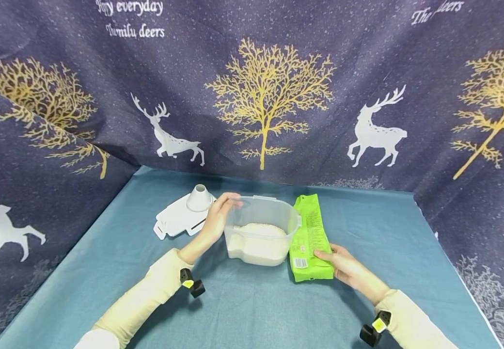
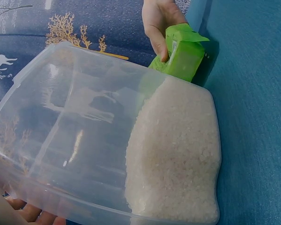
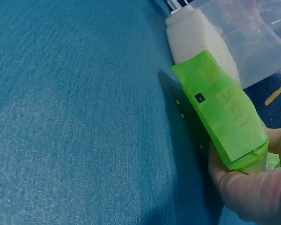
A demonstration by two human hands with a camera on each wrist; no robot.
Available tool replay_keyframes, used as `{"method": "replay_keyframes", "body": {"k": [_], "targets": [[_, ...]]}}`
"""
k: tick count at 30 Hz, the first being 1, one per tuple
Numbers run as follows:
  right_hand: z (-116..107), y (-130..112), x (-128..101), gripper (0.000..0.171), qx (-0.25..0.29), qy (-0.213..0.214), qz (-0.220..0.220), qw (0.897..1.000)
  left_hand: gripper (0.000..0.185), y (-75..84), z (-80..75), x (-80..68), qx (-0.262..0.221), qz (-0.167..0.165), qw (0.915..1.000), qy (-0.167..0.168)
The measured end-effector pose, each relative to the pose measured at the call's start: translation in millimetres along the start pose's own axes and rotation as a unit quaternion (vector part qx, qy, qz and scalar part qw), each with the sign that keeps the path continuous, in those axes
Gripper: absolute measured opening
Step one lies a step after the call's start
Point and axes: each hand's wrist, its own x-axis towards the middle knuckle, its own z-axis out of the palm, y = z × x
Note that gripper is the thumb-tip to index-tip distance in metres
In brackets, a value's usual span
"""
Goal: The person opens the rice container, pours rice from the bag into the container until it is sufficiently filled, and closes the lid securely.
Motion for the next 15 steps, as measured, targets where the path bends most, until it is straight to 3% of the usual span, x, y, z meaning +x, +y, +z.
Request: {"method": "replay_keyframes", "body": {"k": [5,7,9,10,12,15], "targets": [[3,0,1,0.047,-0.037,0.026,0.007,0.999,0.027,-0.6,0.7,0.4,0.003,-0.001,1.0,0.002],[5,0,1,0.054,-0.079,0.045,0.012,0.996,0.027,-1.1,0.9,0.6,0.003,0.0,1.0,0.002],[10,0,1,0.057,-0.151,0.076,0.014,0.985,0.028,-0.8,0.7,0.7,0.0,-0.001,1.0,0.001],[12,0,0,0.056,-0.201,0.093,0.012,0.975,0.028,-0.9,0.8,0.7,-0.001,0.0,1.0,0.001],[17,0,-1,0.052,-0.311,0.131,0.014,0.941,0.028,0.0,0.8,0.7,-0.002,-0.002,1.0,0.0],[22,-2,-2,0.054,-0.472,0.177,0.031,0.863,0.028,1.4,0.7,1.4,-0.005,-0.005,1.0,-0.002]]}}
